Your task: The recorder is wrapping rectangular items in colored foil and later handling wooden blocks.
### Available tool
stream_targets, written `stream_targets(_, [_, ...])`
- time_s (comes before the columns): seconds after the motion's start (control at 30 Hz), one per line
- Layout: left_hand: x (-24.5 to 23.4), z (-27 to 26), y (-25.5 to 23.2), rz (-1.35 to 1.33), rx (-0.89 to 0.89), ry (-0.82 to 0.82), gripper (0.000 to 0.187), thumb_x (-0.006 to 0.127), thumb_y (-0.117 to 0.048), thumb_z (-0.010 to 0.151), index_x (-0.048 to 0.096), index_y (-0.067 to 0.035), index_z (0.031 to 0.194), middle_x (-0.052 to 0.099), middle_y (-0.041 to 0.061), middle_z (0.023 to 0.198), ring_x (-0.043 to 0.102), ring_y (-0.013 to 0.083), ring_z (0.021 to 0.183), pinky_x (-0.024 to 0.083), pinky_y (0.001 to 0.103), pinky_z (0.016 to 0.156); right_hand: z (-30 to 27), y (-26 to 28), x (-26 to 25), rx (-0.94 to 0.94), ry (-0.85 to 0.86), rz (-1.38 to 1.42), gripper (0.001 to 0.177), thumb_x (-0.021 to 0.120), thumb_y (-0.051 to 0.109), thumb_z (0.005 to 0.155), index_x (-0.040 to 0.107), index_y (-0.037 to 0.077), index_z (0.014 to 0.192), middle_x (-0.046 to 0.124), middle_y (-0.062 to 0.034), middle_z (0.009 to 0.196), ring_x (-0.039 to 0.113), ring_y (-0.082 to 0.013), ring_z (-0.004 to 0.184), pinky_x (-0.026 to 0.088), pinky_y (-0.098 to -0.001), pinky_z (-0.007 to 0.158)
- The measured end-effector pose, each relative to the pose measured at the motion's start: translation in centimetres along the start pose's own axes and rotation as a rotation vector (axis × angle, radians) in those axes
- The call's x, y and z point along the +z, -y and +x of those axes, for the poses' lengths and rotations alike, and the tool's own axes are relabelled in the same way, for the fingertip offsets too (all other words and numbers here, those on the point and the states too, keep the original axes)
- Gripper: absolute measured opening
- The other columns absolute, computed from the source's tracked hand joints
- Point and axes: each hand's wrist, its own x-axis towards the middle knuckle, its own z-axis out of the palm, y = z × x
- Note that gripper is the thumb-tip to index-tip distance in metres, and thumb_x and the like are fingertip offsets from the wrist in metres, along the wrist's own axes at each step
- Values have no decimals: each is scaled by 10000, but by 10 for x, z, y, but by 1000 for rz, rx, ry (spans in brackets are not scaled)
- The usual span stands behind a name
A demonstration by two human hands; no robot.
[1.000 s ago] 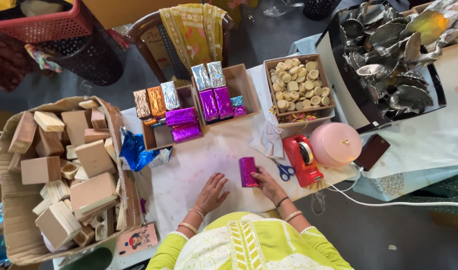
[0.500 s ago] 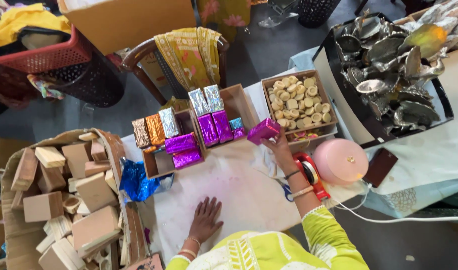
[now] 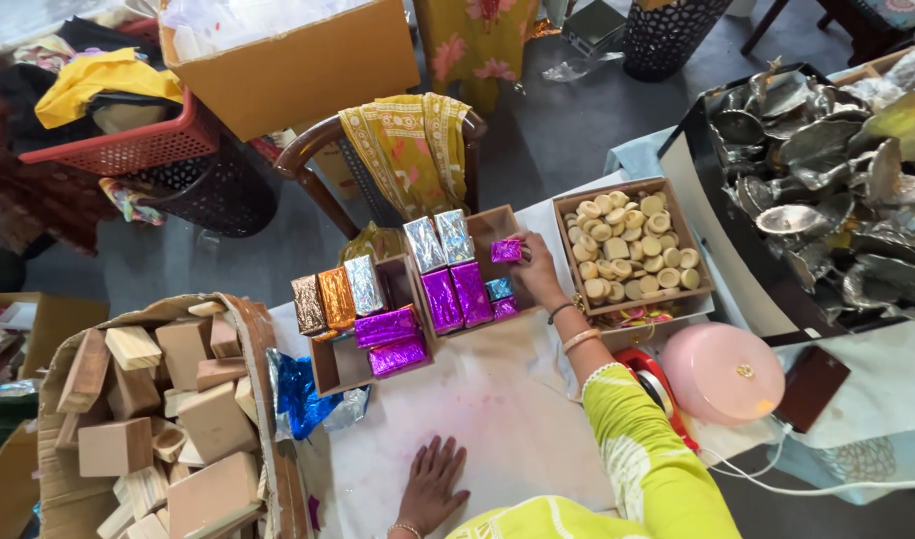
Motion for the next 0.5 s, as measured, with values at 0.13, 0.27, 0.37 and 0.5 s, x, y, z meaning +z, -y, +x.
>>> stream_targets(0.13, [-2, 1, 0, -20, -17, 14, 833, 653, -536, 891, 333, -169, 1567, 243, 109, 1639, 130, 341, 1512, 91, 534, 1198, 6, -24, 13, 9, 43, -30, 542, 700, -185, 683, 590, 52, 1157, 583, -76, 1187, 664, -206, 1161, 556, -330, 1021])
stream_targets(0.27, [-3, 1, -1, -28, -37, 44, 825, 645, -536, 906, 330, -174, 1577, 236, 101, 1650, 122, 341, 1524, 89, 529, 1207, 4, -58, 17, 76, 171, -53, 497, 649, -151, 724, 612, 53, 1176, 612, -72, 1185, 668, -202, 1147, 544, -315, 1022])
stream_targets(0.37, [-1, 0, -1, -30, -39, 44, 817, 640, -536, 916, 329, -176, 1580, 233, 94, 1656, 119, 335, 1528, 86, 526, 1210, 1, -40, 10, 208, 293, 90, 461, 635, -28, 800, 595, 83, 1245, 603, -50, 1215, 616, -187, 1172, 496, -313, 1031])
stream_targets(0.5, [-9, 1, -3, -50, -50, 92, 819, 631, -534, 920, 311, -178, 1584, 210, 97, 1660, 97, 332, 1530, 70, 526, 1215, 0, -14, 3, 420, 367, 169, 348, 558, 225, 976, 624, 67, 1279, 562, -36, 1279, 518, -157, 1292, 364, -287, 1119])
